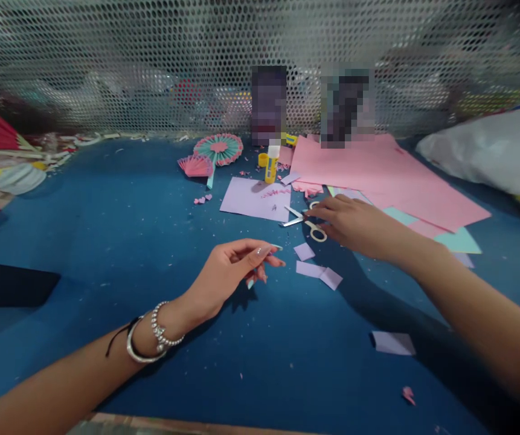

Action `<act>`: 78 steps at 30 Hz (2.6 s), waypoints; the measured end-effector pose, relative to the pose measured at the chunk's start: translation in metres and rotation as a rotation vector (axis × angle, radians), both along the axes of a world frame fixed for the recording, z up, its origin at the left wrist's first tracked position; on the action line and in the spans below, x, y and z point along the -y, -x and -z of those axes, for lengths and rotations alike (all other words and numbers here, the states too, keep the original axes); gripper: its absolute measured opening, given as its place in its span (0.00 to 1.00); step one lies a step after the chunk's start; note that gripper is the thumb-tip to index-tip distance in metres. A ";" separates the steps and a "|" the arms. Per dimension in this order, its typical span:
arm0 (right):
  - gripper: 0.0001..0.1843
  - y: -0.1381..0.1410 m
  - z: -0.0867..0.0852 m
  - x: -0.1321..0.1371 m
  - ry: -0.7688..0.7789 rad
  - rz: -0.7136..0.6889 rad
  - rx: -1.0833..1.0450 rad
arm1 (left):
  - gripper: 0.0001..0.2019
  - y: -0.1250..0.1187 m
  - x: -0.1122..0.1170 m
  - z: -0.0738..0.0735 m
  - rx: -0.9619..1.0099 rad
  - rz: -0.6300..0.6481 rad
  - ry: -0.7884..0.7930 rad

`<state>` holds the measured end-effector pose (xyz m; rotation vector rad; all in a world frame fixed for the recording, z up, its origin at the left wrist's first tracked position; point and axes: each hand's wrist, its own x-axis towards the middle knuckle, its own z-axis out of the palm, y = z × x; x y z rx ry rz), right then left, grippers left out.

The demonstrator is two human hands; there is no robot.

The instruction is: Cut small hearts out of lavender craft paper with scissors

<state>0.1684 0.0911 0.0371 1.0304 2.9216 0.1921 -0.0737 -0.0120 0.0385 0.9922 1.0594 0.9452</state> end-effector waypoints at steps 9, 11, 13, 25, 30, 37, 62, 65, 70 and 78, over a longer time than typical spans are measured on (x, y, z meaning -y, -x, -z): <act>0.17 0.003 0.007 0.043 -0.083 0.295 -0.069 | 0.10 -0.002 0.003 0.009 -0.090 0.073 -0.072; 0.17 0.005 0.007 0.048 -0.097 0.346 -0.080 | 0.12 -0.002 0.003 0.012 -0.102 0.063 -0.070; 0.15 0.006 0.007 0.051 -0.100 0.379 -0.075 | 0.13 -0.002 0.003 0.016 -0.107 0.048 -0.057; 0.17 0.002 0.003 0.055 -0.095 0.423 -0.007 | 0.09 -0.001 0.005 0.009 -0.279 0.073 -0.123; 0.13 0.009 -0.001 0.066 0.058 0.426 -0.301 | 0.10 0.001 0.005 0.011 -0.279 0.066 -0.163; 0.12 0.004 -0.006 0.067 1.291 0.245 -0.588 | 0.11 0.000 0.003 0.014 -0.283 0.006 -0.179; 0.06 0.002 0.000 0.064 1.148 -0.083 -0.398 | 0.08 0.007 0.012 0.020 -0.416 0.122 -0.373; 0.07 -0.001 0.001 0.065 1.078 -0.088 -0.357 | 0.08 0.007 0.013 0.021 -0.434 0.132 -0.406; 0.06 -0.003 0.002 0.065 1.055 -0.122 -0.334 | 0.08 0.005 0.014 0.022 -0.407 0.128 -0.390; 0.09 -0.003 0.003 0.064 1.130 -0.134 -0.368 | 0.08 0.011 0.005 0.024 -0.332 0.123 -0.373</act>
